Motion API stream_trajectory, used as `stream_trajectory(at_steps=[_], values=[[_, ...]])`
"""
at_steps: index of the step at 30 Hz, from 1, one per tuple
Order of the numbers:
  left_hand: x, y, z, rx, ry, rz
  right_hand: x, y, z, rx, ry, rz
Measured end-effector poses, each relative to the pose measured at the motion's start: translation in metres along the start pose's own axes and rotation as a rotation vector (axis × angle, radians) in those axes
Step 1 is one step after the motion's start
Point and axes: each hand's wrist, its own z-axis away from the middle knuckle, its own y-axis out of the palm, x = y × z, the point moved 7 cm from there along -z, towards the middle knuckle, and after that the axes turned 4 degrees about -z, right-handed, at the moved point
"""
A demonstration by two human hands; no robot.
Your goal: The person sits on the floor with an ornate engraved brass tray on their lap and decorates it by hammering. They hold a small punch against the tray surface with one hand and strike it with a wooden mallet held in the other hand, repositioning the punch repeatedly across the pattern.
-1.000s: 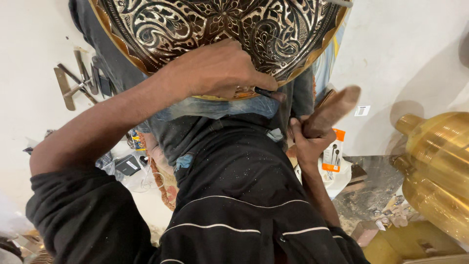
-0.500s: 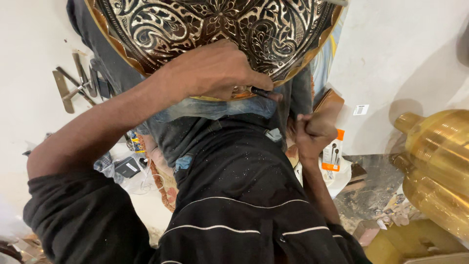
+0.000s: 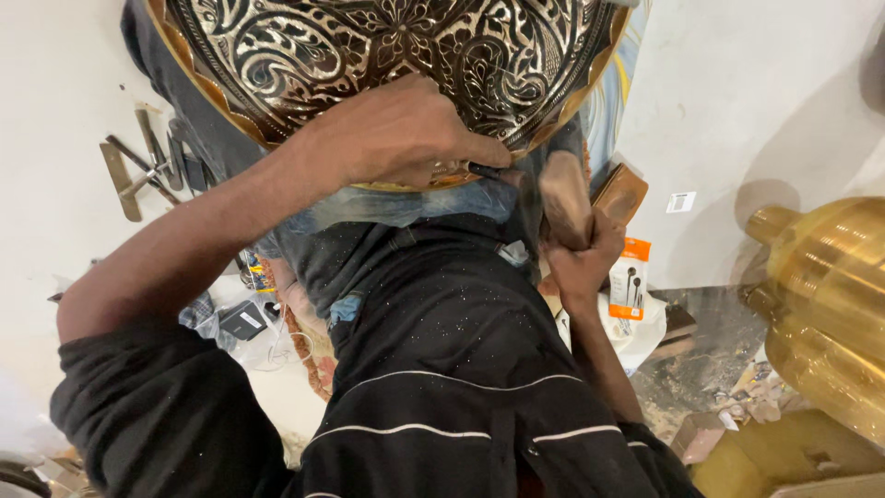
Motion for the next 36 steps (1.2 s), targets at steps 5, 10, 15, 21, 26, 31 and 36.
stream_trajectory(at_steps=[5,10,15,21,26,31,36], values=[[0.002,0.003,0.000,0.008,-0.004,-0.050,-0.008,0.009,0.005,-0.032,0.138,-0.385],[0.004,0.005,0.002,0.053,-0.021,-0.038,-0.024,0.005,0.011,-0.215,0.294,-0.487],[0.003,0.005,0.002,0.068,-0.033,-0.021,-0.021,0.002,0.002,-0.152,0.065,-0.234],[-0.001,0.003,-0.003,0.059,-0.016,-0.010,-0.038,-0.009,0.005,-0.246,0.174,-0.181],[-0.004,-0.006,-0.005,-0.004,0.046,-0.002,-0.004,-0.003,-0.007,-0.029,-0.168,0.181],[-0.009,-0.010,-0.009,-0.112,0.121,0.031,-0.025,-0.004,-0.005,-0.074,0.195,-0.261],[-0.006,-0.005,-0.011,-0.065,0.098,0.029,-0.009,-0.004,0.000,-0.114,0.024,-0.373]])
